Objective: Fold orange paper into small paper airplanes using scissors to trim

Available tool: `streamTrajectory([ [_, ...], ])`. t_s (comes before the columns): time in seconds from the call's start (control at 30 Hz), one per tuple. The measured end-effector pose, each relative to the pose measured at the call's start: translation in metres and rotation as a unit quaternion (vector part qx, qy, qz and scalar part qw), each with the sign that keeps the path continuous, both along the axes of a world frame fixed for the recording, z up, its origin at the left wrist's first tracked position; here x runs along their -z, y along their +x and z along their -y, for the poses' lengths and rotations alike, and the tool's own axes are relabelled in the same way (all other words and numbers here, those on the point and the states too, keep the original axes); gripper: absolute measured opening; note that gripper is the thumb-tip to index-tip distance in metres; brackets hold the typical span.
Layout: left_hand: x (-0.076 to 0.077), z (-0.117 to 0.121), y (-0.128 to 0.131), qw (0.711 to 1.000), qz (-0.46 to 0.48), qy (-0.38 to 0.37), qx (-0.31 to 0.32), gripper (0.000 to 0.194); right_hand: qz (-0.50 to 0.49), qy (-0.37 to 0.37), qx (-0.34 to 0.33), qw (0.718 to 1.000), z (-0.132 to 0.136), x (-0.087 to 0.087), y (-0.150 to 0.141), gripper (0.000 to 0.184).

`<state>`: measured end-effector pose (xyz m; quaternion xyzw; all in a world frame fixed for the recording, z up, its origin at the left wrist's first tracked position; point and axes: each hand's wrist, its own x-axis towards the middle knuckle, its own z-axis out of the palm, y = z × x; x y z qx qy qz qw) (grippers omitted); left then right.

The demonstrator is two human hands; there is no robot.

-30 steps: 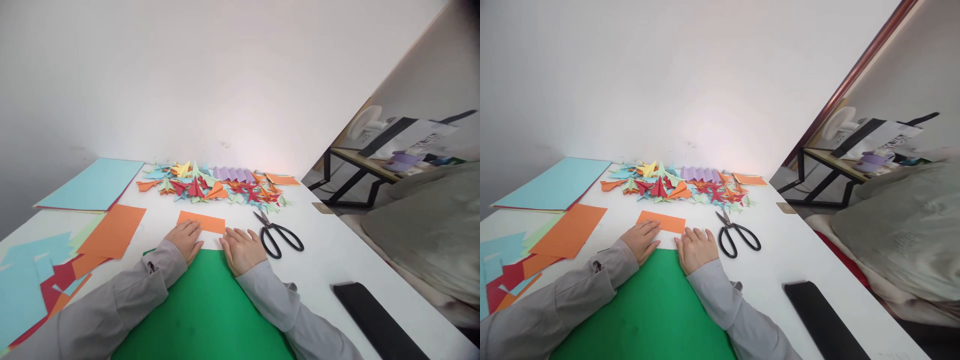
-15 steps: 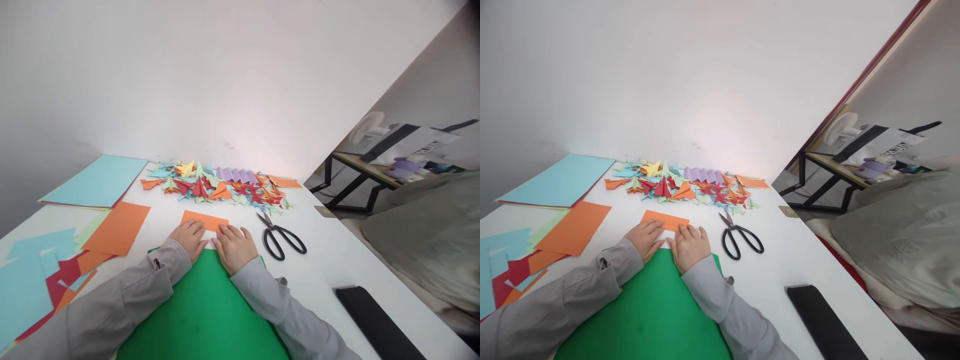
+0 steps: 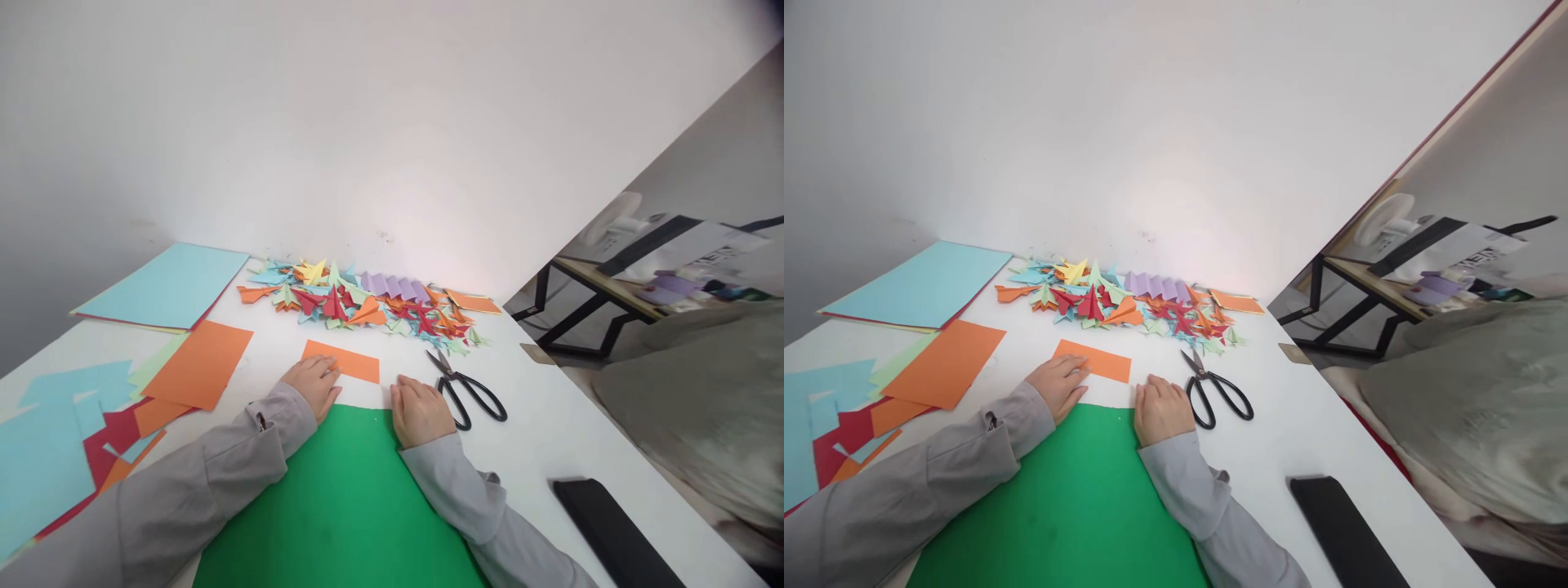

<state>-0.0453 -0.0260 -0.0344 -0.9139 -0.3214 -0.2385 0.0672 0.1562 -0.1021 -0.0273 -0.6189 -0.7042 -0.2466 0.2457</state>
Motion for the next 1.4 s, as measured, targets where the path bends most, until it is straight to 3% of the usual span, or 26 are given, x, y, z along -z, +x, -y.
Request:
streamTrajectory([
  [0.07, 0.0, 0.001, 0.002, 1.0, 0.006, -0.005, -0.009, 0.031, 0.008, 0.008, -0.025, 1.0, -0.002, -0.001, 0.001, 0.027],
  [0.2, -0.002, 0.0, 0.003, 0.999, 0.005, -0.017, -0.031, 0.025, 0.047, -0.073, -0.1, 0.991, -0.016, -0.012, -0.014, 0.023],
  [0.3, -0.009, -0.006, 0.001, 0.999, -0.026, -0.021, -0.03, 0.02, 0.078, -0.152, -0.108, 0.979, -0.034, -0.02, -0.03, 0.017],
  [0.4, -0.017, -0.014, -0.001, 0.998, -0.066, -0.013, -0.01, 0.019, 0.111, -0.184, -0.101, 0.971, -0.045, -0.022, -0.036, 0.015],
  [0.6, -0.018, -0.028, -0.001, 0.99, -0.131, 0.025, 0.042, 0.012, 0.077, -0.116, -0.126, 0.982, -0.047, -0.015, -0.03, 0.016],
  [0.77, -0.013, -0.032, -0.001, 0.984, -0.114, 0.105, 0.085, 0.018, 0.117, -0.067, -0.142, 0.981, -0.047, -0.014, -0.03, 0.014],
  [0.97, -0.031, -0.022, 0.005, 0.967, -0.082, 0.22, 0.095, 0.025, 0.116, -0.008, -0.174, 0.978, -0.049, -0.016, -0.035, 0.015],
  [1.2, -0.041, -0.017, 0.01, 0.961, -0.031, 0.25, 0.118, 0.023, 0.09, 0.039, -0.217, 0.971, -0.049, -0.019, -0.035, 0.018],
  [1.4, -0.045, -0.021, 0.001, 0.959, -0.008, 0.251, 0.131, 0.02, 0.097, 0.062, -0.205, 0.972, -0.045, -0.025, -0.036, 0.02],
])
